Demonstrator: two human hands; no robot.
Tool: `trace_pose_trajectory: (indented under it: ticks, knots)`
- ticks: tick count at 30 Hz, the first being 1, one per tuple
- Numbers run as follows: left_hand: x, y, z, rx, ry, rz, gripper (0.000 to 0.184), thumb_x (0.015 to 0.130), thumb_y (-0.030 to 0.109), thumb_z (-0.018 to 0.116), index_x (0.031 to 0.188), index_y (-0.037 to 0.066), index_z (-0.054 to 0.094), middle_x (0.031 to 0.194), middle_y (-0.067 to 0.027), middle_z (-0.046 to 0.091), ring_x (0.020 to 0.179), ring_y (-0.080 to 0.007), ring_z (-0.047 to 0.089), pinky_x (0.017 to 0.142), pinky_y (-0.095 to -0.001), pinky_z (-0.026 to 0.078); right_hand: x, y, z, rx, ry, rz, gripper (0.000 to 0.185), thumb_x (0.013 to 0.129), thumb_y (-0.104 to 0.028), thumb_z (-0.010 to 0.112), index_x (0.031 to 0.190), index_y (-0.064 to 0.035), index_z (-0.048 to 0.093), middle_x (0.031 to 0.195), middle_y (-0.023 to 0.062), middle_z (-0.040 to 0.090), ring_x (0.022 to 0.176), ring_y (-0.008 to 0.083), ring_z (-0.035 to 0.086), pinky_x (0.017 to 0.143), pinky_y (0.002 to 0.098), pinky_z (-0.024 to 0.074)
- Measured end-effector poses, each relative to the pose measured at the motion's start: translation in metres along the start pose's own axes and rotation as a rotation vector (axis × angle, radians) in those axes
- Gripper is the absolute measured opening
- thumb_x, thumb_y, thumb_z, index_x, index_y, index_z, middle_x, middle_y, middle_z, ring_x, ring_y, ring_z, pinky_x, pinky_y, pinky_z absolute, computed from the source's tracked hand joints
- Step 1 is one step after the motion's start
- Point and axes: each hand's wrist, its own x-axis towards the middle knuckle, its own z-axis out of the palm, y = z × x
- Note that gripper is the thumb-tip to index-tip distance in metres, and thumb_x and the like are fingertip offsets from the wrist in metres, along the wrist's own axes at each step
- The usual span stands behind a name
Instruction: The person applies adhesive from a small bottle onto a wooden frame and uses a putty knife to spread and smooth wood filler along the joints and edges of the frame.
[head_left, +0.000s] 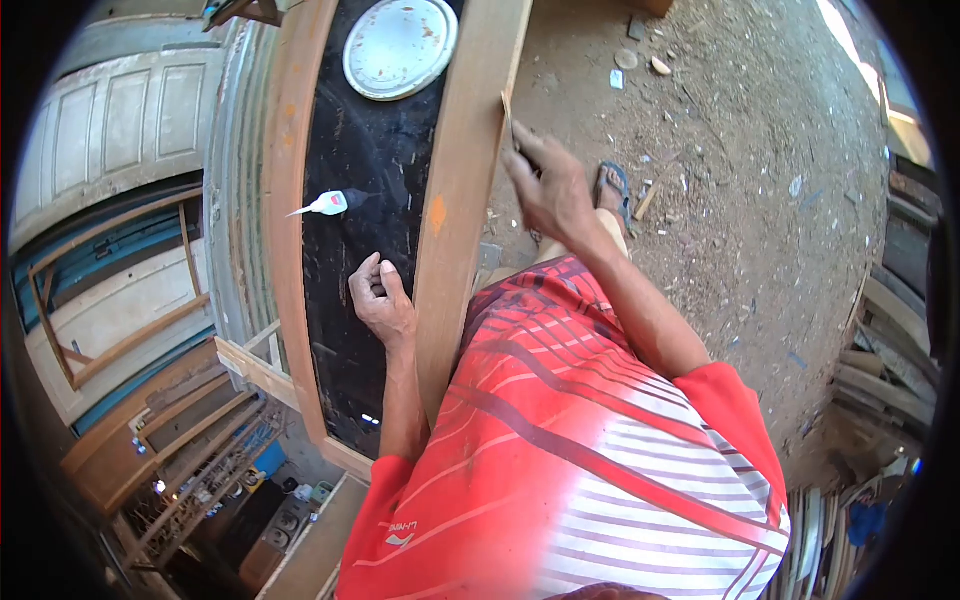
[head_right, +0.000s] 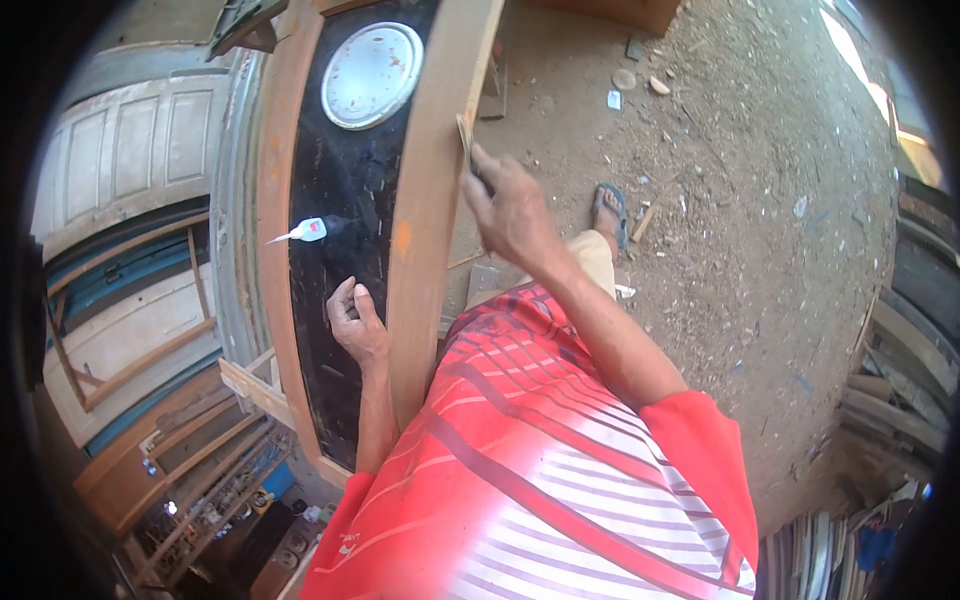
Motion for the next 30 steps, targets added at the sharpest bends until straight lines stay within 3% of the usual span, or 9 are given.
trace_pose_trajectory:
  ticks: [2,7,11,17,20,21,22,25,30]
  knots:
    - [0.002,-0.002,-0.001,-0.022,0.0,0.001,0.025,0.101,0.016,0.068,0.117,-0.002,0.071,0.098,-0.0086,0.065,0.079,-0.0166,0.064,0.066,-0.0308,0.052,-0.012,-0.022,-0.006,-0.05,-0.132,0.088,0.043,0.1,-0.014,0.064,0.142,-0.0028,0.064,0.091,0.0219,0.063,0.082,0.0348,0.066,0.079,0.0439,0.0535]
    - [0.003,-0.001,-0.004,-0.089,-0.002,-0.018,0.026,0.099,0.013,0.069,0.121,-0.001,0.07,0.1,-0.0101,0.066,0.081,-0.0182,0.065,0.066,-0.0323,0.054,-0.009,-0.032,-0.019,0.269,-0.119,0.337,0.042,0.11,-0.021,0.054,0.147,-0.0013,0.06,0.093,0.0064,0.064,0.074,0.0111,0.065,0.064,0.0274,0.0542]
    - [0.007,0.006,-0.007,-0.148,-0.004,0.103,0.034,0.096,0.01,0.07,0.128,0.0,0.066,0.106,-0.0129,0.069,0.092,-0.0238,0.067,0.073,-0.0347,0.056,0.045,-0.023,-0.035,0.118,-0.166,0.353,0.042,0.108,-0.021,0.055,0.146,-0.0028,0.061,0.094,0.005,0.065,0.079,0.0119,0.064,0.07,0.0303,0.0545]
    - [0.054,0.076,-0.003,0.077,0.108,0.336,0.061,0.093,0.013,0.073,0.148,-0.003,0.052,0.141,-0.0241,0.06,0.129,-0.0397,0.058,0.109,-0.052,0.047,0.161,-0.083,-0.071,-0.075,0.09,-0.4,0.049,0.102,-0.002,0.057,0.151,-0.0073,0.056,0.105,0.0132,0.066,0.087,0.0218,0.064,0.08,0.0353,0.0538]
    - [0.076,0.114,0.015,0.116,0.174,0.304,0.072,0.093,0.014,0.073,0.155,-0.005,0.042,0.157,-0.0287,0.047,0.144,-0.0455,0.047,0.121,-0.0559,0.037,0.192,-0.038,-0.08,-0.673,-0.241,-0.673,0.057,0.101,-0.004,0.06,0.156,-0.0108,0.05,0.104,0.0169,0.065,0.09,0.0305,0.066,0.078,0.0418,0.0547]
    - [0.082,0.126,0.024,0.119,0.201,0.29,0.074,0.093,0.015,0.073,0.157,-0.005,0.04,0.159,-0.0291,0.044,0.146,-0.0472,0.044,0.122,-0.0566,0.036,0.199,0.0,-0.093,-0.973,-0.588,-0.515,0.064,0.099,-0.006,0.062,0.16,-0.0157,0.044,0.105,0.019,0.063,0.093,0.0368,0.066,0.077,0.0487,0.0534]
    - [0.084,0.137,0.033,0.127,0.228,0.276,0.076,0.093,0.015,0.073,0.158,-0.005,0.038,0.162,-0.0295,0.04,0.148,-0.0489,0.041,0.123,-0.0573,0.034,0.19,-0.004,-0.092,-0.851,-0.643,-0.249,0.066,0.101,-0.008,0.061,0.162,-0.0208,0.042,0.106,0.018,0.062,0.094,0.0372,0.064,0.077,0.05,0.0529]
    - [0.079,0.16,0.063,0.136,0.215,0.16,0.081,0.093,0.017,0.074,0.16,-0.004,0.034,0.166,-0.0303,0.032,0.153,-0.0525,0.03,0.125,-0.0597,0.029,0.19,0.019,-0.105,-0.799,-0.585,-0.445,0.067,0.101,-0.011,0.061,0.164,-0.0238,0.041,0.103,0.0181,0.064,0.09,0.0388,0.066,0.075,0.0516,0.0537]
    - [0.055,0.173,0.116,0.188,0.236,0.118,0.09,0.092,0.03,0.077,0.163,0.0,0.031,0.169,-0.0307,0.026,0.156,-0.053,0.024,0.126,-0.063,0.022,0.234,-0.037,-0.125,-0.862,-0.833,-0.224,0.063,0.103,-0.012,0.059,0.163,-0.022,0.042,0.105,0.0201,0.066,0.095,0.0416,0.066,0.078,0.052,0.0534]
